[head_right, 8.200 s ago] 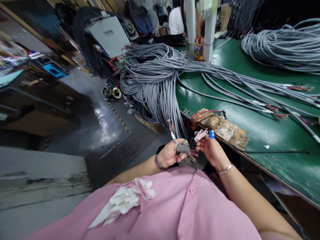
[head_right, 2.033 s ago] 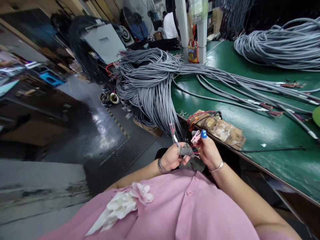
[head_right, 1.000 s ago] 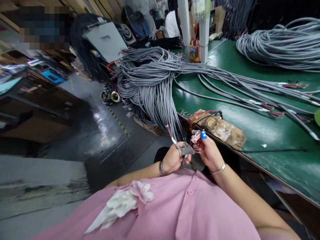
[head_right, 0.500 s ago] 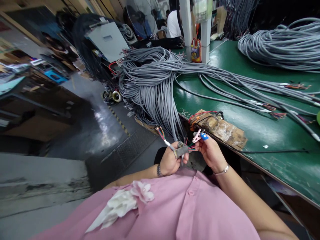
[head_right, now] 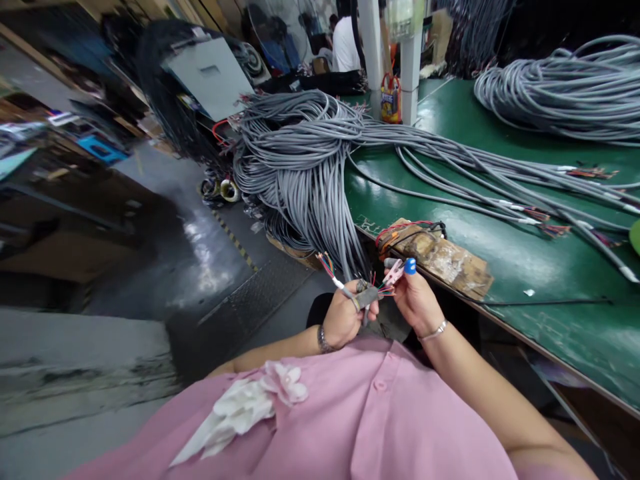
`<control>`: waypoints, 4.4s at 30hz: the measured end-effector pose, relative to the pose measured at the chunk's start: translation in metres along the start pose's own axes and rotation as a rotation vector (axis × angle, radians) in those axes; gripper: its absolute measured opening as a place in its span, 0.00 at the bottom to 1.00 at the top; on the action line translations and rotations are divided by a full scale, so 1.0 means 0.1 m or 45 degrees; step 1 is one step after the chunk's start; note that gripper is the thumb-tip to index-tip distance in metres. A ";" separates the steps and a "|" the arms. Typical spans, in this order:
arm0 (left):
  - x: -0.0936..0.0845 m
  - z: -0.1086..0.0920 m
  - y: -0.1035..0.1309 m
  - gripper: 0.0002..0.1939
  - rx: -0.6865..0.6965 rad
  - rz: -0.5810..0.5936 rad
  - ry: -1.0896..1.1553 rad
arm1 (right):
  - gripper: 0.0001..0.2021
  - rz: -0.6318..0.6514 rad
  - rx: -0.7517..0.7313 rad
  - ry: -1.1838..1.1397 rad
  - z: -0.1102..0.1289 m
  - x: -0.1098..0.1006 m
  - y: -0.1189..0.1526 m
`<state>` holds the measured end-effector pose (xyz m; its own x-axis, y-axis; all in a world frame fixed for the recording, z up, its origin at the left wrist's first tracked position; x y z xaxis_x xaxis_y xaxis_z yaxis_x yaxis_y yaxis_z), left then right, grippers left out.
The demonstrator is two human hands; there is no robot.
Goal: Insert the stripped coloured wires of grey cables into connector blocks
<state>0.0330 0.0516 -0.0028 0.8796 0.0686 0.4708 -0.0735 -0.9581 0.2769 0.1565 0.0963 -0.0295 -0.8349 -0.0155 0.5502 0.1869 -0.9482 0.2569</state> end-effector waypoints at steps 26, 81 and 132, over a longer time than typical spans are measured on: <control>-0.10 0.25 0.09 0.15 -0.341 0.364 -0.330 | 0.13 0.373 -0.110 0.999 0.07 0.06 0.41; -0.23 0.27 0.08 0.19 -0.184 0.227 -0.184 | 0.10 0.169 -0.072 0.812 -0.06 0.20 0.41; 0.07 0.15 -0.08 0.15 -0.323 0.204 0.028 | 0.19 -0.074 -0.054 0.136 0.09 -0.04 0.11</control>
<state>0.0466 0.0562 -0.0140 0.8371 -0.0695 0.5427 -0.3283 -0.8574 0.3965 0.1661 0.0891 -0.0216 -0.8944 0.0079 0.4471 0.1167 -0.9610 0.2506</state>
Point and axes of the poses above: each hand's wrist, its own y-axis away from the middle knuckle, its own x-axis out of the palm, z = x × y, the point moved 6 cm from there along -y, towards the middle knuckle, and after that the axes turned 12 degrees about y, right-handed, at the moved point
